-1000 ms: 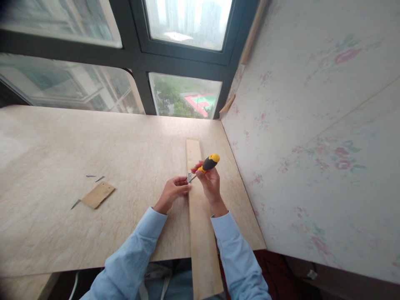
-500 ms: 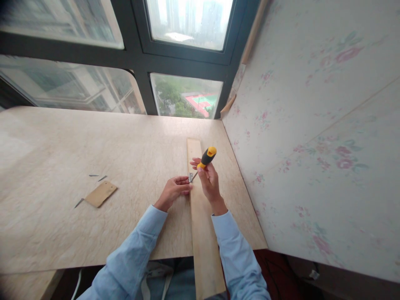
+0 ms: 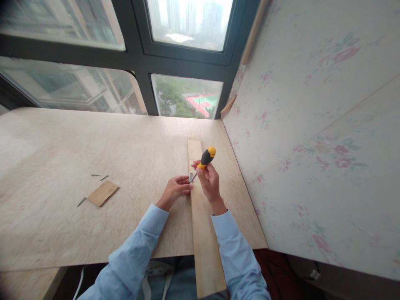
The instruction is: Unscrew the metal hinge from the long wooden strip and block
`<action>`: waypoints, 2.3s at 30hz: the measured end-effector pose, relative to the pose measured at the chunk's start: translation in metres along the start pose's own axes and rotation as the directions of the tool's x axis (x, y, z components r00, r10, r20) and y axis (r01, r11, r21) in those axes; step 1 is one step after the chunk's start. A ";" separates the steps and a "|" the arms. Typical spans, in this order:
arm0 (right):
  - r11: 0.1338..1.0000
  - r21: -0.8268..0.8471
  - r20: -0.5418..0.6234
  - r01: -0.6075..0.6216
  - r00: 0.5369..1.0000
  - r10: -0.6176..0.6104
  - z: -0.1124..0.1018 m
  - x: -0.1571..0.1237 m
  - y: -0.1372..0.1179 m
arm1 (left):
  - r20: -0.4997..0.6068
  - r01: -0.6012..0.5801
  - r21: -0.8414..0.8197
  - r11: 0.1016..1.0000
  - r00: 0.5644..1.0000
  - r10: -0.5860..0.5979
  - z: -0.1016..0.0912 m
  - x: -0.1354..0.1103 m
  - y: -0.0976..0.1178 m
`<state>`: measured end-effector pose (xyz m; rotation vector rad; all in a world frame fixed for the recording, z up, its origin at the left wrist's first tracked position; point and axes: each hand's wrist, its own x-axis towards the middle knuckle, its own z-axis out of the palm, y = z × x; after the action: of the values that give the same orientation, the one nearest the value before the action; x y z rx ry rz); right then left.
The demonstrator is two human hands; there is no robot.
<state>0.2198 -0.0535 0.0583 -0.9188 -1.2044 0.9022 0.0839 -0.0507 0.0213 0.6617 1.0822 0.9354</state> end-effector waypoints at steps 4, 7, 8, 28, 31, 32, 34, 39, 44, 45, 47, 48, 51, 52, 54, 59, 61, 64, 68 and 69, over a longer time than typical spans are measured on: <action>0.998 -0.045 0.028 0.032 0.999 -0.031 0.000 0.001 0.005 | -0.001 0.001 0.016 1.000 1.000 -0.001 0.000 -0.001 0.001; 0.988 -0.146 -0.028 0.050 0.998 -0.054 -0.003 0.002 0.012 | 0.012 -0.009 0.032 0.999 1.000 0.009 0.000 -0.001 0.000; 0.985 -0.165 -0.047 0.054 0.997 -0.063 -0.004 0.002 0.013 | 0.020 -0.015 0.037 0.999 1.000 0.014 0.000 -0.001 0.000; 0.938 -0.329 -0.050 0.110 0.990 -0.133 -0.007 -0.006 0.022 | 0.012 -0.052 0.080 0.995 0.999 0.051 0.003 0.000 -0.003; 0.961 -0.274 -0.037 0.037 0.998 -0.049 -0.006 -0.008 0.019 | 0.018 -0.040 0.079 0.996 0.999 0.039 0.002 0.001 -0.003; 0.971 -0.239 -0.024 0.014 1.000 -0.020 -0.005 -0.009 0.017 | 0.021 -0.037 0.081 0.996 0.999 0.036 0.001 0.001 -0.003; 0.984 -0.176 0.006 -0.012 1.000 0.013 -0.002 -0.010 0.014 | 0.023 -0.036 0.083 0.996 0.999 0.035 0.001 0.001 -0.003; 0.999 -0.028 0.066 -0.019 0.998 0.020 0.000 -0.008 0.017 | 0.016 -0.041 0.088 0.995 0.999 0.039 0.001 0.000 -0.002; 0.991 -0.130 0.035 -0.021 0.999 0.025 -0.006 -0.008 0.030 | 0.041 -0.054 0.078 0.995 0.998 0.050 0.001 -0.001 -0.002; 0.985 -0.172 0.015 -0.017 1.000 0.020 -0.007 -0.008 0.031 | 0.044 -0.055 0.077 0.995 0.998 0.052 0.001 -0.001 -0.002; 0.970 -0.240 -0.027 -0.025 0.999 0.019 -0.010 -0.009 0.032 | 0.047 -0.055 0.076 0.996 0.998 0.052 0.001 -0.001 -0.002; 0.964 -0.265 -0.045 -0.034 0.999 0.023 -0.010 -0.009 0.032 | 0.046 -0.054 0.075 0.996 0.998 0.050 0.001 -0.001 -0.002; 0.948 -0.314 -0.062 -0.049 0.998 0.031 -0.011 -0.010 0.027 | 0.036 -0.049 0.075 0.996 0.998 0.046 0.001 -0.001 -0.002; 0.943 -0.329 -0.049 -0.042 0.998 0.027 -0.011 -0.010 0.025 | 0.032 -0.047 0.074 0.996 0.999 0.044 0.001 -0.001 -0.002; 0.935 -0.355 -0.005 -0.017 1.000 0.016 -0.010 -0.010 0.021 | 0.025 -0.045 0.076 0.996 0.999 0.043 0.001 -0.001 -0.002; 0.962 -0.274 0.087 0.007 0.996 0.017 -0.005 -0.012 0.019 | 0.032 -0.044 0.082 0.996 0.999 0.041 0.001 0.000 -0.003; 0.976 -0.218 0.128 0.017 0.992 0.011 -0.003 -0.013 0.021 | 0.036 -0.051 0.089 0.995 0.998 0.048 0.000 0.000 -0.004; 0.960 -0.266 0.146 0.087 0.988 -0.049 -0.003 -0.011 0.018 | 0.042 -0.060 0.096 0.994 0.998 0.056 0.000 0.000 -0.004; 0.849 -0.483 0.075 0.215 0.976 -0.205 -0.009 0.000 -0.010 | 0.027 -0.046 0.099 0.994 0.999 0.043 -0.001 0.001 -0.006; 0.801 -0.552 0.064 0.234 0.969 -0.239 -0.011 0.005 -0.022 | 0.025 -0.042 0.102 0.994 0.999 0.040 -0.001 0.002 -0.006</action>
<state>0.2334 -0.0580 0.0793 -1.1943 -1.5752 0.3349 0.0850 -0.0518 0.0147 0.7797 1.1055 0.9101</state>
